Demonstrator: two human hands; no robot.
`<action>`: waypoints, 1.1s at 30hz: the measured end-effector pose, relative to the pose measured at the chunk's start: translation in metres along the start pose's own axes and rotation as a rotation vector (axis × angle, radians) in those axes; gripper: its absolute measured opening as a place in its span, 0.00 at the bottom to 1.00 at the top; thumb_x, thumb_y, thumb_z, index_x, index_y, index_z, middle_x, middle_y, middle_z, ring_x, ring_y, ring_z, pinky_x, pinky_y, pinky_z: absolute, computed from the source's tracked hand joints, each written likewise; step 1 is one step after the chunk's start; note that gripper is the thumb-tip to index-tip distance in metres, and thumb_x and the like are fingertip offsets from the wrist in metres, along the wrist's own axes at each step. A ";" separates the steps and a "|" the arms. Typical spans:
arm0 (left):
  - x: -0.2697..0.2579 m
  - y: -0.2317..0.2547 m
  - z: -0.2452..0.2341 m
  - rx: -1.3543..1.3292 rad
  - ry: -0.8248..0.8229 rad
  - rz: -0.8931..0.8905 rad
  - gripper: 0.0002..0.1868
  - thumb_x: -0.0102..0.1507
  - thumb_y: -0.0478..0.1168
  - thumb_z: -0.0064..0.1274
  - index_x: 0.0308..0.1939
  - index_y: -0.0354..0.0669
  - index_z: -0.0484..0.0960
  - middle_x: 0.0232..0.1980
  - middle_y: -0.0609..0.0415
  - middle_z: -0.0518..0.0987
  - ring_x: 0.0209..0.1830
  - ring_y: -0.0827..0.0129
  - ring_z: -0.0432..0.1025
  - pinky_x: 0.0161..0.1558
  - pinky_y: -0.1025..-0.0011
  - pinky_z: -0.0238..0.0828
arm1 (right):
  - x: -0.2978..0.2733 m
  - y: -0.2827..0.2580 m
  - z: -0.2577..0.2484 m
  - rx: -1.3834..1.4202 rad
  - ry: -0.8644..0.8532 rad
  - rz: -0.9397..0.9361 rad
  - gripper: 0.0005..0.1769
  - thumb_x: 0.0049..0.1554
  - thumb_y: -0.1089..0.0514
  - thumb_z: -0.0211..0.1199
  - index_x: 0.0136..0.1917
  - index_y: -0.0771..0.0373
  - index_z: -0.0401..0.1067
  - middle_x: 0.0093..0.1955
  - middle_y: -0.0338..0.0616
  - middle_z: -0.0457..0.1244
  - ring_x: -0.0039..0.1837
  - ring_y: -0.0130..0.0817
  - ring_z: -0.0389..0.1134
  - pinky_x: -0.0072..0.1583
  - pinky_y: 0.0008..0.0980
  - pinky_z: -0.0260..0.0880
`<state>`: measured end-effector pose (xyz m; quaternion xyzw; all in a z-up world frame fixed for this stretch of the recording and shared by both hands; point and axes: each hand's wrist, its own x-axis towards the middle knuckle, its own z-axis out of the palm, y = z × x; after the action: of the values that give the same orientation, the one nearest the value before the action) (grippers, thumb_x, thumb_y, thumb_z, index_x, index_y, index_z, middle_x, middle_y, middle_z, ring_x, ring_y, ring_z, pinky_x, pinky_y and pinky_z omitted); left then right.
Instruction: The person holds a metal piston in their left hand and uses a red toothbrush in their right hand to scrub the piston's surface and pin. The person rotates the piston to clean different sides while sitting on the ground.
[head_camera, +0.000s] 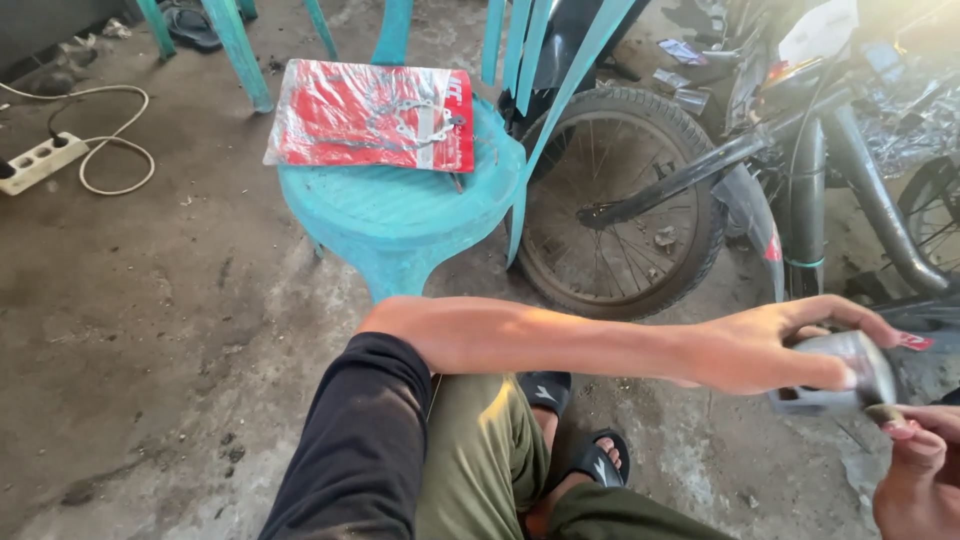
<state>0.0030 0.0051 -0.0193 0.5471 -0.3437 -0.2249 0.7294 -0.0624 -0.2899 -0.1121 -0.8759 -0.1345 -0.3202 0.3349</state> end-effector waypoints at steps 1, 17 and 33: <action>0.002 -0.003 -0.003 0.000 -0.006 0.003 0.28 0.60 0.47 0.53 0.66 0.61 0.76 0.67 0.57 0.78 0.50 0.68 0.73 0.54 0.72 0.67 | -0.001 0.005 0.004 -0.005 0.004 -0.001 0.32 0.83 0.43 0.43 0.58 0.73 0.74 0.55 0.53 0.63 0.60 0.43 0.62 0.67 0.35 0.57; 0.024 -0.079 -0.048 -0.204 0.064 -0.206 0.30 0.63 0.48 0.44 0.69 0.43 0.75 0.54 0.49 0.79 0.45 0.67 0.72 0.46 0.71 0.68 | 0.004 -0.031 0.051 0.042 0.027 0.143 0.22 0.77 0.52 0.56 0.56 0.77 0.72 0.51 0.55 0.62 0.51 0.40 0.60 0.53 0.35 0.55; -0.001 -0.019 -0.050 -0.193 0.134 -0.159 0.29 0.61 0.52 0.41 0.63 0.44 0.77 0.45 0.52 0.75 0.33 0.69 0.66 0.33 0.71 0.59 | 0.013 -0.028 0.037 -0.017 0.036 0.126 0.17 0.82 0.53 0.60 0.60 0.72 0.73 0.54 0.49 0.63 0.52 0.33 0.60 0.56 0.30 0.57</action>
<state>0.0408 0.0321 -0.0460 0.5136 -0.2266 -0.2768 0.7799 -0.0477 -0.2442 -0.1102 -0.8796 -0.0705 -0.3151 0.3493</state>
